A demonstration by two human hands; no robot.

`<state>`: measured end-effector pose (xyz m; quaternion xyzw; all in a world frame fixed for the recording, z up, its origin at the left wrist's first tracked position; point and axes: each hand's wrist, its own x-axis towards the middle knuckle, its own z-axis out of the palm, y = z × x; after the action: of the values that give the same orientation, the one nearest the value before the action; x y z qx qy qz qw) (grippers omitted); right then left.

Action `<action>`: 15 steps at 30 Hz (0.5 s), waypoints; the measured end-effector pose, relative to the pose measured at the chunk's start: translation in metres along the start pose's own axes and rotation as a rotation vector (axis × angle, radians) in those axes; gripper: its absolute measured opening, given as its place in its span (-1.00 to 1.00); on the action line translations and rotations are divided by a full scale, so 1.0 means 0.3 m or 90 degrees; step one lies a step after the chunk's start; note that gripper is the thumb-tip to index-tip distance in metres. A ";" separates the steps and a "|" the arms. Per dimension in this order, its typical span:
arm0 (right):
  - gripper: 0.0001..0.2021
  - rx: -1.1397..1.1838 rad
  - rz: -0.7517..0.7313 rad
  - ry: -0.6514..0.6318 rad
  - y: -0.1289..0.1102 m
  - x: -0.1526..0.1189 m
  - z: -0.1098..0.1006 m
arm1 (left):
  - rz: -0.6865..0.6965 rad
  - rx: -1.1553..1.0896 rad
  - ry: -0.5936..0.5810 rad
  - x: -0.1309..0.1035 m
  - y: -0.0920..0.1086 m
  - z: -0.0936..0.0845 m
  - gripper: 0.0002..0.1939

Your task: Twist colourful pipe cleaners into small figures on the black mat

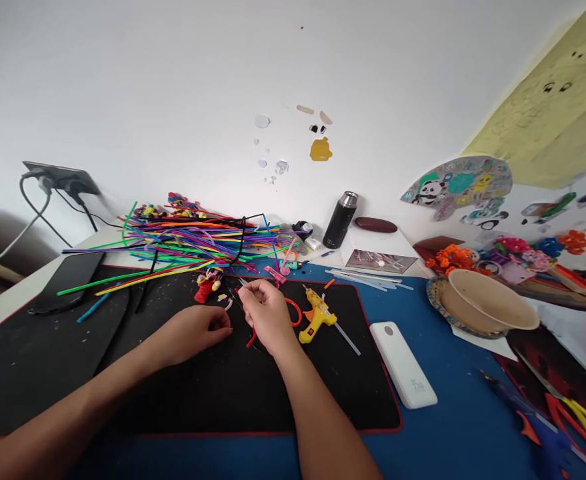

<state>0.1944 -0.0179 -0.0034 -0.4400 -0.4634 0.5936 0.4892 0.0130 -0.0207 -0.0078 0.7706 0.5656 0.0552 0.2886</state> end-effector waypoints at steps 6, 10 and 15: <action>-0.72 0.013 0.005 -0.013 0.018 0.013 -0.005 | -0.043 0.070 0.010 -0.003 -0.001 0.044 -0.84; -0.72 0.016 -0.004 -0.015 0.022 0.022 -0.010 | -0.029 0.080 0.031 -0.009 0.009 0.036 -0.84; -0.71 0.010 -0.004 -0.018 0.019 0.020 -0.011 | -0.026 -0.007 -0.003 -0.016 0.008 0.018 -0.76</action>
<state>0.1959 -0.0121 -0.0100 -0.4262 -0.4671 0.6016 0.4880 0.0155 -0.0277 -0.0097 0.7575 0.5802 0.0505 0.2951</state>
